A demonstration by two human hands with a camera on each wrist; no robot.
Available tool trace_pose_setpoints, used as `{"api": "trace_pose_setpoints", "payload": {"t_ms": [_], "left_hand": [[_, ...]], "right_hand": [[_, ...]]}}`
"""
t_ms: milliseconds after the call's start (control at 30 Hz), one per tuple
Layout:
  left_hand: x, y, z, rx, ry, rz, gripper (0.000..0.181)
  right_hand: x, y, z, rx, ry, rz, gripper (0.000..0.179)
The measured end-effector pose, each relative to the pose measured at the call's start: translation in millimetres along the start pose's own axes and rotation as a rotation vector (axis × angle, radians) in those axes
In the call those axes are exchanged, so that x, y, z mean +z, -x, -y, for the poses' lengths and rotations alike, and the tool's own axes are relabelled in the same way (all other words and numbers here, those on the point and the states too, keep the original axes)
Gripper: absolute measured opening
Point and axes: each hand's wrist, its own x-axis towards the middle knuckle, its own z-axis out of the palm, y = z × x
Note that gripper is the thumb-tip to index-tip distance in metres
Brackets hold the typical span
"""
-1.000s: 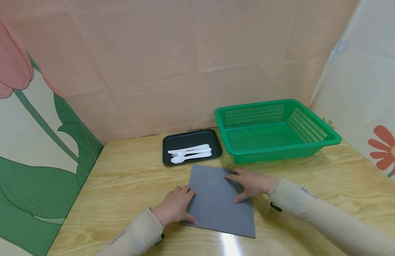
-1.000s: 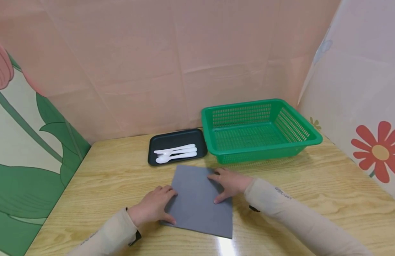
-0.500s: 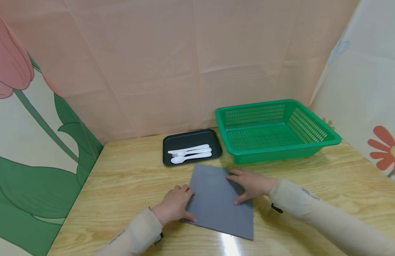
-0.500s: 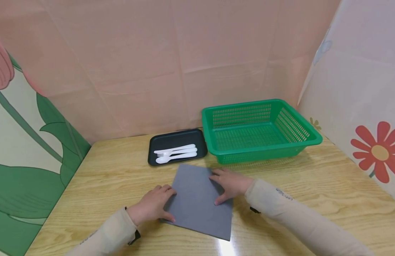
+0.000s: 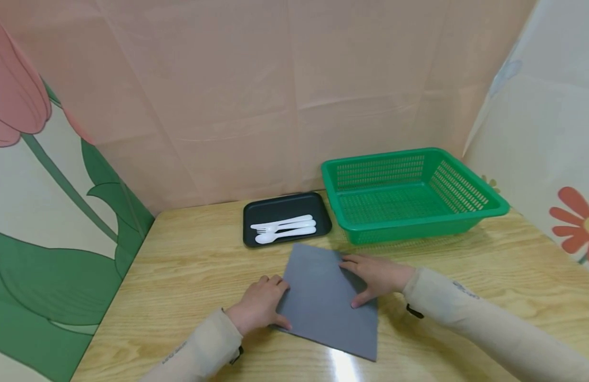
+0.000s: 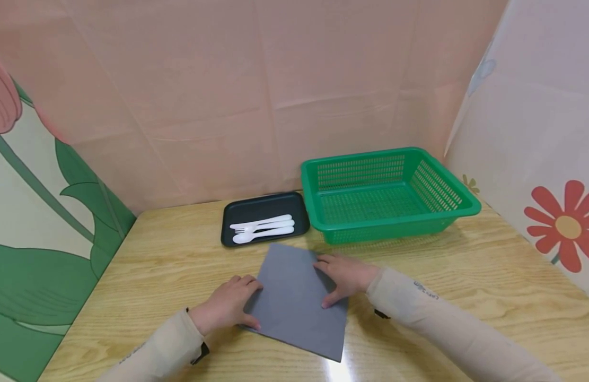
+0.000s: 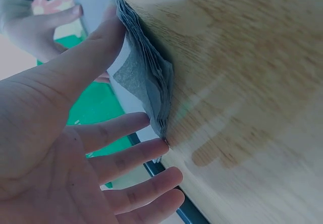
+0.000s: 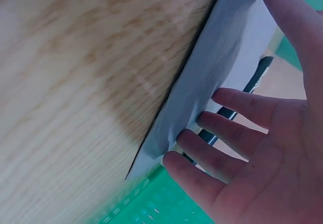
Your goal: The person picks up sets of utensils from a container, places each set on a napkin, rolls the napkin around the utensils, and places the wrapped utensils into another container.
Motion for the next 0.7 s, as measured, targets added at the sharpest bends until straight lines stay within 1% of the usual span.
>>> {"api": "trace_pose_setpoints", "payload": {"t_ms": [167, 467, 700], "left_hand": [[-0.6, -0.1, 0.3, -0.005, -0.003, 0.006, 0.080], [-0.9, 1.6, 0.3, 0.000, -0.005, -0.018, 0.079], [-1.2, 2.2, -0.1, 0.011, -0.013, -0.029, 0.077]], "right_hand": [[0.1, 1.6, -0.7, 0.010, -0.009, 0.004, 0.090], [2.6, 2.9, -3.6, 0.013, -0.005, 0.001, 0.090], [0.7, 5.3, 0.0, 0.021, 0.026, 0.003, 0.089]]}}
